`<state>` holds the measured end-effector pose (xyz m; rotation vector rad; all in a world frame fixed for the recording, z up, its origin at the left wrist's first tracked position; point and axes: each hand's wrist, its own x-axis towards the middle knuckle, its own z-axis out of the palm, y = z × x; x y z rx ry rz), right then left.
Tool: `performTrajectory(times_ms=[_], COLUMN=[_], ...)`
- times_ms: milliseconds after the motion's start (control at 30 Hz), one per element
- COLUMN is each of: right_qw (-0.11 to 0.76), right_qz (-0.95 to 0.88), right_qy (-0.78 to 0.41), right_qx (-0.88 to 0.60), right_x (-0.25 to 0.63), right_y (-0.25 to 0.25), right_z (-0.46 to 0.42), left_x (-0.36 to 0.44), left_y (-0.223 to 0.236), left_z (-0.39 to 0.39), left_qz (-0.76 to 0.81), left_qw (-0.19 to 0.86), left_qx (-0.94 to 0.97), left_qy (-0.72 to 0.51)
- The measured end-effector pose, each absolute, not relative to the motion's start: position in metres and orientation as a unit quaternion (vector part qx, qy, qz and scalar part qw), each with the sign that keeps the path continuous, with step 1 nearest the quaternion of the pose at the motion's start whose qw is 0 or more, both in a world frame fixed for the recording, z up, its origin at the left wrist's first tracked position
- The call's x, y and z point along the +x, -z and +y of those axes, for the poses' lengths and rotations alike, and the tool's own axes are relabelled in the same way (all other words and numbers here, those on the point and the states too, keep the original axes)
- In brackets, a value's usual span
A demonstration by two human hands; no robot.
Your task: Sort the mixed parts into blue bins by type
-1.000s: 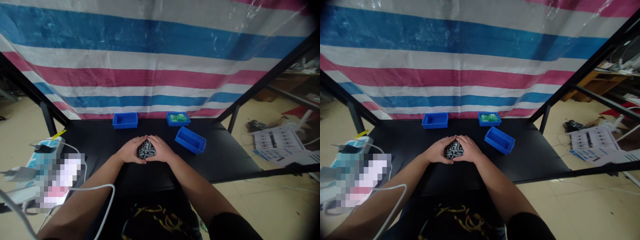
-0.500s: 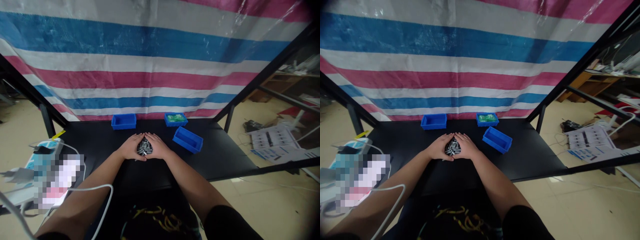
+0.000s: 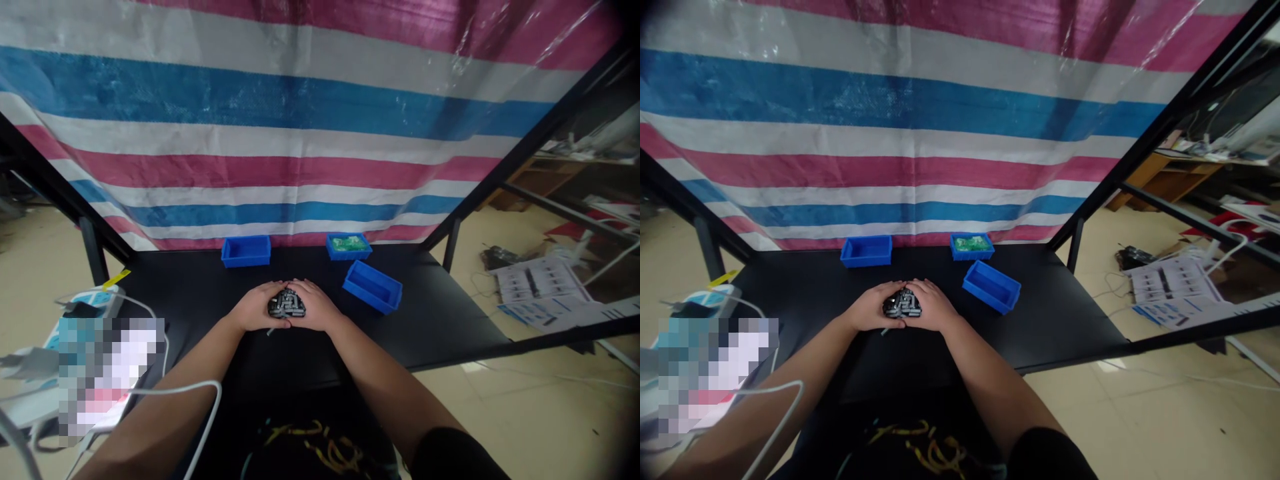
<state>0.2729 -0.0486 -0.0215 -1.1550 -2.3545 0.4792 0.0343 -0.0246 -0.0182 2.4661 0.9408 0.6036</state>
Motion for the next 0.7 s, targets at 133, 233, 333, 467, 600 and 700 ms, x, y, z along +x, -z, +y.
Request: performTrajectory(times_ms=[133, 233, 333, 467, 600, 700], right_qw=[0.254, 0.309, 0.381, 0.423, 0.365, 0.287], right_qz=[-0.856, -0.844, -0.812, -0.737, -0.537, -0.422], right_qy=[-0.181, -0.166, -0.118, -0.023, -0.085, -0.227], right_qx=[-0.412, -0.406, -0.427, -0.527, -0.756, -0.829], right_x=[0.273, 0.277, 0.293, 0.349, 0.424, 0.461], right_y=[0.018, 0.007, -0.012, -0.039, -0.056, -0.056], right_z=[-0.052, -0.056, -0.054, -0.027, 0.016, 0.038], left_x=[0.032, 0.032, 0.032, 0.033, 0.033, 0.034], left_y=[0.017, 0.014, 0.012, 0.01, 0.008, 0.01], left_z=[-0.025, -0.025, -0.024, -0.025, -0.025, -0.024], left_qz=[0.348, 0.339, 0.318, 0.303, 0.308, 0.321], left_qw=[0.22, 0.229, 0.241, 0.251, 0.24, 0.23], left_qx=[0.886, 0.884, 0.887, 0.889, 0.883, 0.878], left_qy=[-0.215, -0.226, -0.234, -0.233, -0.262, -0.271])
